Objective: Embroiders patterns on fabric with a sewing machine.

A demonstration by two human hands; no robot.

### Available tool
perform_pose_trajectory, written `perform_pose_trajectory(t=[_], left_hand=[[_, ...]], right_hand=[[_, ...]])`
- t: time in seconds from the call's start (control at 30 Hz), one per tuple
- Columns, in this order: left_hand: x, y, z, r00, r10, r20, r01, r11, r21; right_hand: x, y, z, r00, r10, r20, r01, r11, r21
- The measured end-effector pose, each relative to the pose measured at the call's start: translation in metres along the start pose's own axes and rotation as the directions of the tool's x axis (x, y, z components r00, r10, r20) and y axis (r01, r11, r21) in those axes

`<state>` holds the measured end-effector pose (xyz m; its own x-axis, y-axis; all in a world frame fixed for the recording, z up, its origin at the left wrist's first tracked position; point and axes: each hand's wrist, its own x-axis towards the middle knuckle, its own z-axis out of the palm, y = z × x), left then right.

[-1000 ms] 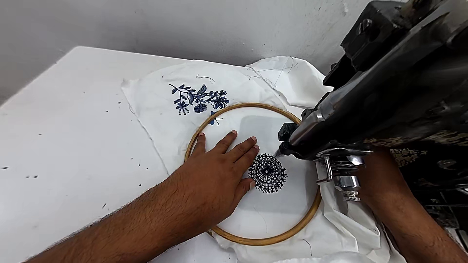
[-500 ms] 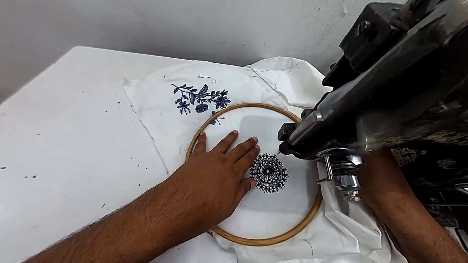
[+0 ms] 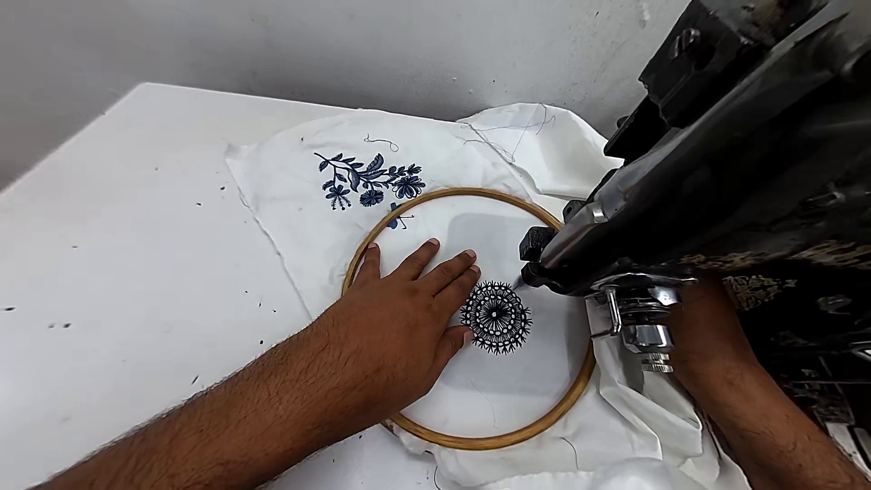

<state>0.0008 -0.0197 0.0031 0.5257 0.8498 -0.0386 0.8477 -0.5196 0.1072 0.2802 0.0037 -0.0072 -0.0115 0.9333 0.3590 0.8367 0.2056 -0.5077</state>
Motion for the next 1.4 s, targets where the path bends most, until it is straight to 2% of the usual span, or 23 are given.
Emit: perform_pose_trajectory(t=[0.13,0.27,0.43,0.7,1.2,1.4], left_hand=[[0.0006,-0.0008,0.0004,1.0,0.001,-0.021,-0.001,1.0,0.0],[-0.003,0.0009,-0.0014,1.0,0.002,0.002,-0.002,1.0,0.003],[-0.0006,-0.0009,0.0008,1.0,0.009,-0.024,-0.009,1.0,0.0],[-0.0032,0.0006,-0.0022,1.0,-0.005,0.01,0.005,1.0,-0.004],[-0.0003,0.0013,0.0009,1.0,-0.004,-0.024,0.004,1.0,-0.003],[-0.0022,-0.0013,-0.0036,1.0,-0.019,0.018,0.018,1.0,0.006]], right_hand=[[0.0014,0.002,0.0016,1.0,-0.022,0.004,0.022,0.999,-0.037],[-0.0002,-0.0045,-0.0012,0.999,0.024,0.024,-0.023,1.0,-0.014],[0.0004,-0.0021,0.0001,1.0,-0.013,0.012,0.013,0.999,-0.034],[-0.0012,-0.0066,-0.0027,0.998,0.049,0.032,-0.048,0.999,-0.006],[-0.0004,0.002,-0.0006,1.0,-0.017,0.013,0.017,1.0,0.014],[-0.0043,0.0006,0.0027,1.0,-0.019,0.005,0.018,0.999,0.04]])
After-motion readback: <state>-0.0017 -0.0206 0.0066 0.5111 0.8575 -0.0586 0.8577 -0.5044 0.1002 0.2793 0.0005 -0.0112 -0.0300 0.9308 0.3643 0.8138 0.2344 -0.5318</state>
